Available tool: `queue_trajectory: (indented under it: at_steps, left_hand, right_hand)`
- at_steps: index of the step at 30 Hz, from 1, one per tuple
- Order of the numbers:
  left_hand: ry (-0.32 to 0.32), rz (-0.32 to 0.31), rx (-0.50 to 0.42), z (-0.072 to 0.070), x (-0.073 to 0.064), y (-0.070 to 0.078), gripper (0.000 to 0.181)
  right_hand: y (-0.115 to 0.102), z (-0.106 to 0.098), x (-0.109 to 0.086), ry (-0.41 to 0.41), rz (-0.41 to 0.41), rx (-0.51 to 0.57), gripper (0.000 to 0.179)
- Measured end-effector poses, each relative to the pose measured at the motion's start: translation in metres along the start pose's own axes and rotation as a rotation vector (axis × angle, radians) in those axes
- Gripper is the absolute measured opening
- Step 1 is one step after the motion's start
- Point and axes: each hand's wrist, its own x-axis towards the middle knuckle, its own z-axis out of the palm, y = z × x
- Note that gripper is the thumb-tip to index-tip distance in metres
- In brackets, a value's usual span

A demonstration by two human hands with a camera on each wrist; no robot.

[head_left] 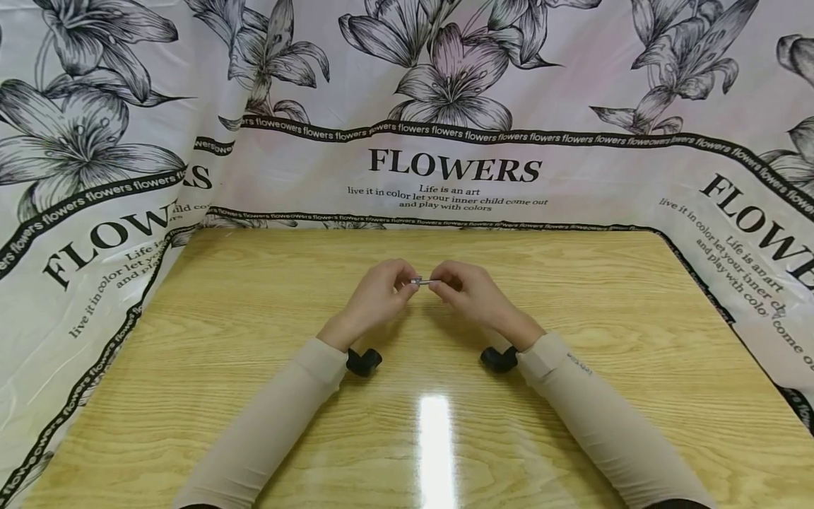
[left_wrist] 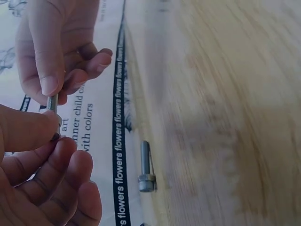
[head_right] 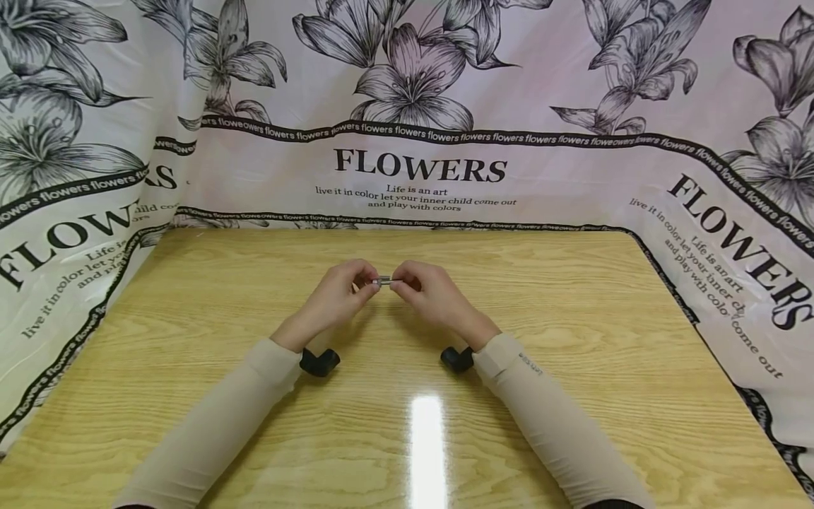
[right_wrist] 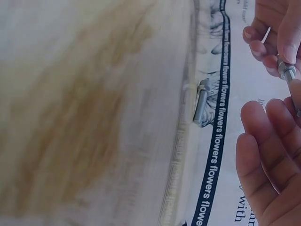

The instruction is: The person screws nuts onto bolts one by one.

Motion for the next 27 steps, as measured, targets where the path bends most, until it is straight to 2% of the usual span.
queue_trajectory:
  at_steps: [7, 17, 27]
  left_hand:
    - [-0.037, -0.050, 0.061, -0.005, 0.002, -0.003, 0.004]
    - [-0.064, -0.035, 0.158, -0.009, 0.005, -0.012, 0.005]
    - [-0.143, -0.057, 0.219, -0.011, 0.008, -0.020, 0.005]
  right_hand:
    - [-0.001, 0.001, 0.010, -0.063, 0.035, -0.044, 0.008]
    - [0.004, 0.008, 0.020, -0.126, 0.006, -0.076, 0.004]
    - [0.007, 0.011, 0.030, -0.204, -0.002, -0.159, 0.005]
